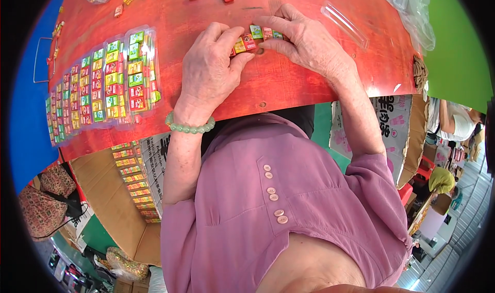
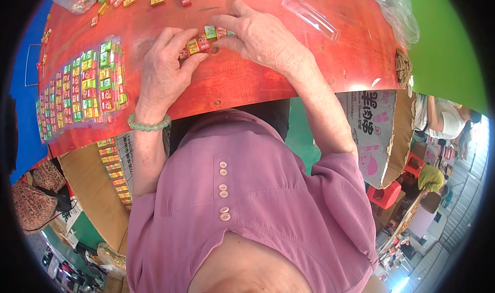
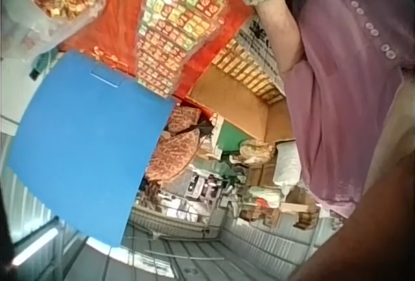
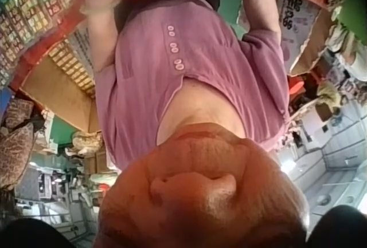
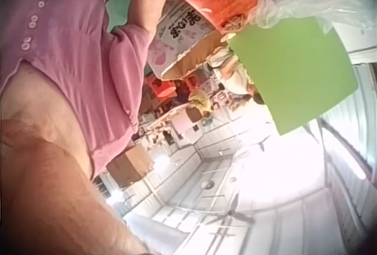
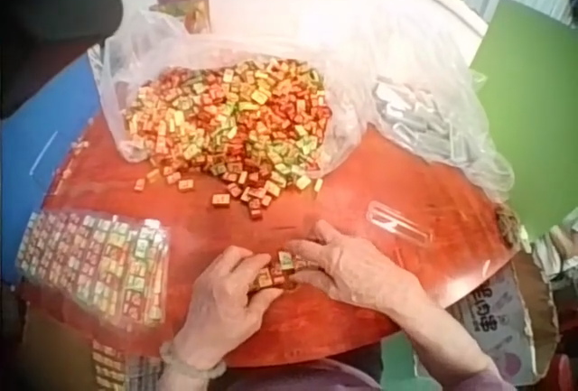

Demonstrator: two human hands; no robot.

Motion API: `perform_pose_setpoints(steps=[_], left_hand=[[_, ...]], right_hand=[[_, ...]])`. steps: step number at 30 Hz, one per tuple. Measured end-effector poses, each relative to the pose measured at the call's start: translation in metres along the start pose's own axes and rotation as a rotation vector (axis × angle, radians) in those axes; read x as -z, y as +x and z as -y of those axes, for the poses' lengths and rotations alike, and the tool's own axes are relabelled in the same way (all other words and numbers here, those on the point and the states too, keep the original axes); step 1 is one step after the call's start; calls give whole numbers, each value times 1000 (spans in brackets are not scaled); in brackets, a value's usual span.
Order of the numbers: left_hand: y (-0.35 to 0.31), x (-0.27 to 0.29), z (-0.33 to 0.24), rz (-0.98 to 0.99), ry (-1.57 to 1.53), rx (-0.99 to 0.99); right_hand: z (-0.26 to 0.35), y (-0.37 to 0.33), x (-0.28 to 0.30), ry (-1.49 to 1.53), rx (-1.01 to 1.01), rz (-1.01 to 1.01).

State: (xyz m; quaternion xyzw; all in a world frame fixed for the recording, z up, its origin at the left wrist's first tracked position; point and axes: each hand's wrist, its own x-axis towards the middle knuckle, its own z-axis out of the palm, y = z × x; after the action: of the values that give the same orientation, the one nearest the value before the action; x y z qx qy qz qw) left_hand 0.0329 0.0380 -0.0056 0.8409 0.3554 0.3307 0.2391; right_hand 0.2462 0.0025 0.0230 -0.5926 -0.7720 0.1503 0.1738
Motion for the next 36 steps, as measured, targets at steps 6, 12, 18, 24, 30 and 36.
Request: perform_pose_setpoints(steps=[6,12,18,24,30,36], left_hand=[[0,-1,1,-1,-13,7],[-1,-1,2,8,-16,10],[3,0,-3,10,0,-45],[2,-4,-4,40,20,-85],[22,-21,-27,115,-35,-151],[85,-63,-53,142,-47,-349]], right_hand=[[0,-6,-6,-66,56,-80],[2,-16,-9,-95,25,-142],[11,-21,-9,-65,30,-113],[13,-34,-20,-84,-6,-214],[7,-64,-2,-86,-104,-260],[-36,-85,36,-169,-161,-408]])
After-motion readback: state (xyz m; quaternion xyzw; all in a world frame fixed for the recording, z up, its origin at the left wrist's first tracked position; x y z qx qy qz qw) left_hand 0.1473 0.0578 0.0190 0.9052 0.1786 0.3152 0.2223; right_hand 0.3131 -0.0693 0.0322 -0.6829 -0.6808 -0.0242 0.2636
